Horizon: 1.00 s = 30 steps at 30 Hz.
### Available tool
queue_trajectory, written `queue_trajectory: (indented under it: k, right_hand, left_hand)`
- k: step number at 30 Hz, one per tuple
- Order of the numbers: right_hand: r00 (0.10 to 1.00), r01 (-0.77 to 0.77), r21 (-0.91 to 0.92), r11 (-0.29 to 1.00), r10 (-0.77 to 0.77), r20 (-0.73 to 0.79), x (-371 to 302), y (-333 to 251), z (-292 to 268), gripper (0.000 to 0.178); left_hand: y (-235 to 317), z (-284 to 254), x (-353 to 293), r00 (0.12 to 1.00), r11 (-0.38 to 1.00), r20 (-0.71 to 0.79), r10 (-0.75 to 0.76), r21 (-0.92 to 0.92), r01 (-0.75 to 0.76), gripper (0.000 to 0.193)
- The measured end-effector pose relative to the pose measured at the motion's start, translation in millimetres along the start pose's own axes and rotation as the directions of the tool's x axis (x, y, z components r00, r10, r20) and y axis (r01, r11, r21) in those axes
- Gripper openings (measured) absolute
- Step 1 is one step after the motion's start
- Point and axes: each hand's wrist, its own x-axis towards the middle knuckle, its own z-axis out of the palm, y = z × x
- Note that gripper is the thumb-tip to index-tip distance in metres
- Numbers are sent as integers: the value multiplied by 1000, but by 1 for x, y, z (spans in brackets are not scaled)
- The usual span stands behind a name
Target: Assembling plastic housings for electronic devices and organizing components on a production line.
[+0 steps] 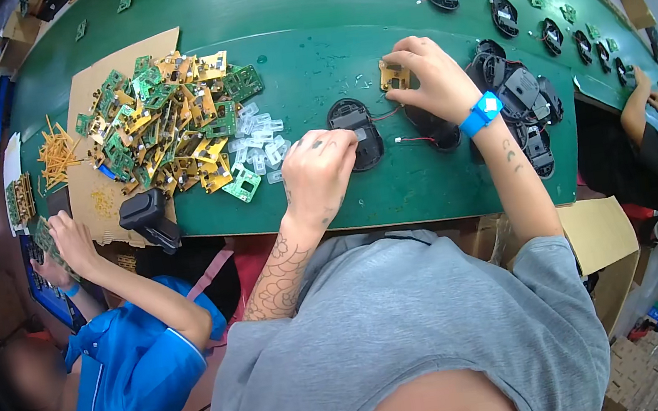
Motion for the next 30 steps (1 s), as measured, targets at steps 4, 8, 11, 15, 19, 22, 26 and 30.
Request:
queue_trajectory:
  k: [4, 8, 11, 15, 19, 22, 26, 30]
  right_hand:
    - [984, -87, 36, 996, 80, 160, 6, -2, -6, 41]
    - [962, -254, 261, 931, 215, 170, 4, -7, -18, 43]
    - [972, -217, 357, 909, 166, 169, -12, -41, -36, 45]
    - [966, -188, 452, 872, 80, 246, -27, -79, -24, 45]
    - [974, -42, 406, 913, -53, 220, -30, -80, -12, 44]
    - [971, 6, 372, 928, -94, 220, -28, -80, -2, 40]
    - [964, 46, 349, 936, -132, 229, -27, -76, 2, 36]
    - [961, 90, 319, 943, -166, 220, -23, -82, 12, 32]
  left_hand:
    - [-4, -2, -2, 998, 998, -33, 47, -32, -48, 20]
    - [22, -40, 10, 980, 972, -171, 105, -190, -138, 27]
    - [65, -110, 22, 965, 847, -49, 257, -468, -250, 18]
    - [67, -115, 18, 985, 827, -28, 170, -539, -158, 18]
    - [71, -111, 18, 980, 781, -37, 196, -598, -179, 18]
    - [72, -106, 20, 971, 759, -40, 237, -616, -211, 19]
    - [80, -102, 22, 954, 746, -31, 298, -616, -253, 19]
    - [84, -101, 21, 915, 712, -14, 404, -624, -324, 19]
